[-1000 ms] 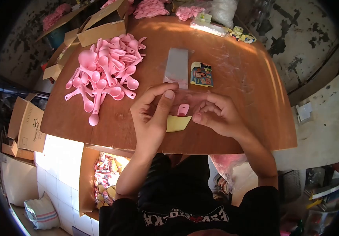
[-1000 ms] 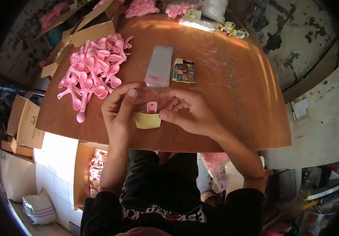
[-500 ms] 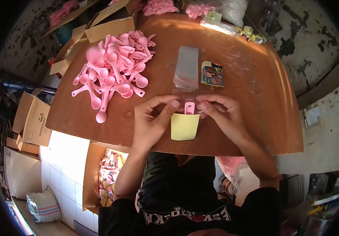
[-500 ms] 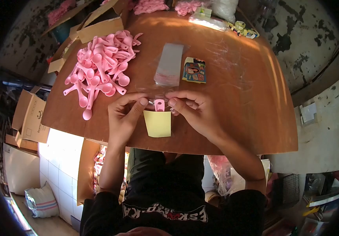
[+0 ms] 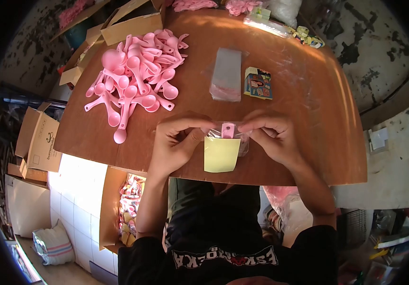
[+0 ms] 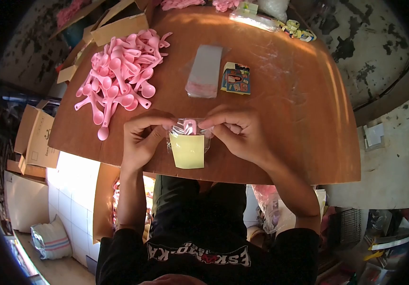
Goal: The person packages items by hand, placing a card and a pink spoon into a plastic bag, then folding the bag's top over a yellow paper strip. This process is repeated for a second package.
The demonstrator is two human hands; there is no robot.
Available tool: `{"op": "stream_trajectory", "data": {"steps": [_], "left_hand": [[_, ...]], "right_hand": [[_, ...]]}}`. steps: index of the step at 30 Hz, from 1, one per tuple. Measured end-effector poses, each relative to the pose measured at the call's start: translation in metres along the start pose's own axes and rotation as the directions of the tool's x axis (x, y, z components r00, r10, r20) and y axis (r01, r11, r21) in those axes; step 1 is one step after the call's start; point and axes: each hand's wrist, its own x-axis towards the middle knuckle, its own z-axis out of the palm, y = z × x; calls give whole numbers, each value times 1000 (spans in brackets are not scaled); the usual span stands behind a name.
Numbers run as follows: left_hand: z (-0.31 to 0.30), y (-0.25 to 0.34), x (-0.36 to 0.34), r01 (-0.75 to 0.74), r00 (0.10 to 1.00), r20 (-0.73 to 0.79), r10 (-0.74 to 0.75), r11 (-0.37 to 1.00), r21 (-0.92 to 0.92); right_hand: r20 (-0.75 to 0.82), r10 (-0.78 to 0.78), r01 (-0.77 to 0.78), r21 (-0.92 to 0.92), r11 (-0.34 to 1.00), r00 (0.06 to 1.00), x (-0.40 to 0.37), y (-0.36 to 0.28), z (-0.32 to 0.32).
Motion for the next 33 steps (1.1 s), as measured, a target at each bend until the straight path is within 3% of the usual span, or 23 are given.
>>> {"op": "stream_trajectory", "data": {"steps": [2, 4, 8, 12, 14, 16, 18, 19, 20, 21, 22, 24, 26, 27, 28, 30, 31, 33], "left_hand": [[0, 2, -1, 16, 1000, 3, -16, 1000, 10], [0, 2, -2, 97, 995, 3, -98, 971, -218], [8, 3, -3, 73, 996, -42, -83, 979, -192], [9, 9, -17, 187, 976, -65, -209, 951, -247], [-2, 28, -38, 174, 983, -60, -175, 985, -16], [-28, 42, -62, -96, 975, 218, 28, 947, 307], [-45, 50, -91, -41, 932, 329, -153, 857, 513], [-53, 50, -104, 46, 905, 295, -306, 761, 647], [-62, 46, -120, 121, 863, 236, -447, 636, 762], [-79, 28, -144, 137, 796, 222, -564, 525, 840], [-80, 29, -151, 282, 663, 69, -745, 334, 899], [-90, 9, -187, 193, 627, 27, -778, 189, 963], [-91, -5, -199, 239, 546, 132, -827, 305, 922], [-83, -4, -191, 293, 523, 206, -827, 401, 868], [-74, -4, -184, 284, 582, 309, -752, 544, 790], [-57, 5, -159, 404, 562, 468, -682, 720, 564], [-51, 12, -146, 405, 570, 464, -678, 723, 560], [-40, 28, -118, 352, 694, 595, -406, 912, 212]], "right_hand": [[31, 25, -21, -117, 993, 999, 0, -7, 1], [21, 21, -20, -78, 997, 1000, -1, -2, 1], [-33, -16, 15, -37, 999, 999, -2, 1, 9], [-33, -16, 12, -118, 993, 999, -8, 3, 16], [23, 145, -145, 7, 989, 989, -6, -15, 18], [44, 150, -148, -40, 988, 988, -1, -15, 11], [19, 78, -65, -374, 925, 997, 14, -8, 1], [7, 74, -66, -369, 927, 997, 26, -3, -6], [-5, -6, 3, -529, 849, 1000, 41, 4, -13], [0, -83, 61, -672, 738, 997, 56, 12, -20], [20, -155, 110, -793, 599, 988, 70, 20, -25], [15, -149, 101, -800, 592, 989, 98, 45, -32], [15, -144, 97, -808, 582, 989, 117, 67, -39], [27, -3, 25, -852, 523, 1000, 124, 76, -41], [30, 138, -36, -891, 452, 990, 129, 85, -42], [8, 107, -43, -882, 469, 994, 133, 99, -42], [-19, 82, -57, -871, 488, 996, 134, 103, -44], [-23, 70, -55, -864, 501, 997, 131, 88, -42]]}}
